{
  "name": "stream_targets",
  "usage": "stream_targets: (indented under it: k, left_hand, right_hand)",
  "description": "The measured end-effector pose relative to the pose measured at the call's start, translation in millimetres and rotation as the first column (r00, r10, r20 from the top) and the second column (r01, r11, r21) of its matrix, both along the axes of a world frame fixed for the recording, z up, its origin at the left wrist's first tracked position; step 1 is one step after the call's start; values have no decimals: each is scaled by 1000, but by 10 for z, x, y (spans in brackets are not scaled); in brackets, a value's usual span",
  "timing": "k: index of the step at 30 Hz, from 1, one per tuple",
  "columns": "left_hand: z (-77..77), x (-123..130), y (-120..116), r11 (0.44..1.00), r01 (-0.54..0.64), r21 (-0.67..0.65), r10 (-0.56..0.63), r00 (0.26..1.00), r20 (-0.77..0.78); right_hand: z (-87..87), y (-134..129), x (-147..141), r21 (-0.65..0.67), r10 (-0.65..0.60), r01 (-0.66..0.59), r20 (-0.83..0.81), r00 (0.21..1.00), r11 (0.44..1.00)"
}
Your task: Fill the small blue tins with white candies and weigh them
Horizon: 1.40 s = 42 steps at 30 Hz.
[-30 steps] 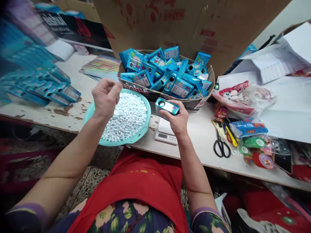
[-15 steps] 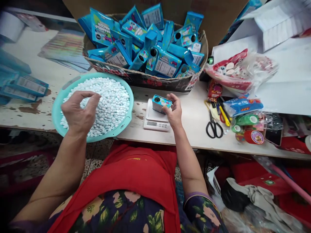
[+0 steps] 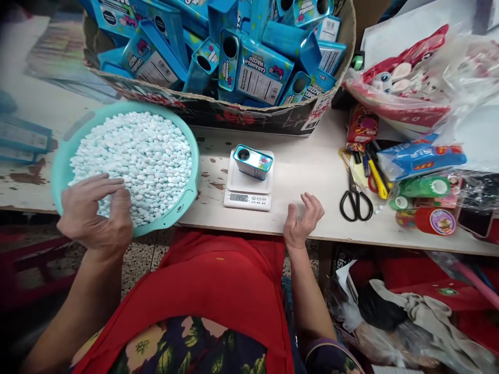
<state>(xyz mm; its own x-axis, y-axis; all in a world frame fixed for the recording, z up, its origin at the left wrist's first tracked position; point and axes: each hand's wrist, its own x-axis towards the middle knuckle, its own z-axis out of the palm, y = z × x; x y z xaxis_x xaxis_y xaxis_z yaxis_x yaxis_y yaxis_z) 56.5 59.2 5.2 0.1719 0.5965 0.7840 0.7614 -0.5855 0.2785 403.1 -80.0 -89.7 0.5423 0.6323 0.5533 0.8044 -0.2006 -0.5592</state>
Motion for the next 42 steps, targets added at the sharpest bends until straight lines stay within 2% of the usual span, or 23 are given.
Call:
stream_targets:
  k: [5,10,13,16,19,21,23,25,26,27,28,29,30,31,32,33,34,36,38,40,42]
  left_hand:
    - [82,41,62,998,50,-35,-52,997,-51]
    - [166,63,151,996,54,-71,-68,974,-214]
    - [185,8,258,991,-77,-112,27,921,-388]
    - [180,-61,390,949,-257,-185,108,811,-575]
    - [171,-104,513,919,-303,-251,92,785,-612]
    - [183,-112,573,898,-312,-311,88,819,-567]
    - [218,-105,617,863,-313,-396,121,890,-440]
    - [275,-88,660,830,-257,-494,197,965,-172]
    - [310,-80,683,817,-184,-547,238,971,29]
    - [349,-74,708,804,-69,-590,272,925,263]
    - [392,-70,732,785,83,-614,303,813,497]
    - [438,-70,755,751,257,-608,338,642,689]
    - [488,-72,774,704,430,-566,384,440,812]
    - [543,-74,788,652,574,-495,440,246,864]
    - [603,-72,795,602,683,-414,493,90,865]
    - [669,-62,796,560,758,-336,535,-21,845]
    - [739,-41,790,539,799,-266,557,-102,824]
    - [892,41,759,532,831,-159,547,-195,814]
    - [1040,164,711,531,842,-97,496,-215,841]
    - [1149,294,663,550,832,-76,402,-184,897]
    - [1192,390,633,608,790,-80,279,-118,953]
  right_hand:
    - [-1,23,27,-15,35,-36,-26,999,999]
    - [-12,12,29,-37,24,-26,-69,997,999]
    - [-25,10,41,-47,25,-29,-82,996,999]
    - [-43,-7,51,-30,50,-52,-85,995,998]
    - [-21,33,40,11,65,-64,-76,995,998]
    - [61,142,13,44,90,-87,-86,992,995]
    - [197,337,-28,88,140,-130,-119,983,988]
    - [350,598,-75,116,212,-193,-179,961,974]
    - [423,738,-98,113,254,-234,-217,943,966]
    - [491,873,-119,92,297,-283,-264,918,955]
    - [557,996,-142,63,337,-335,-314,888,940]
    - [624,1101,-168,34,367,-381,-360,858,924]
    - [699,1184,-202,15,390,-418,-391,834,908]
    - [784,1246,-247,14,407,-439,-406,818,898]
    - [883,1289,-307,31,423,-450,-405,810,892]
    - [995,1317,-384,62,443,-458,-393,806,887]
    - [1116,1335,-481,96,471,-472,-372,800,876]
    - [1362,1361,-727,129,558,-549,-328,762,826]
    - [1563,1399,-1019,110,661,-663,-294,690,741]
    - [1682,1460,-1310,82,734,-744,-267,624,663]
    - [1720,1530,-1548,59,764,-777,-238,599,627]
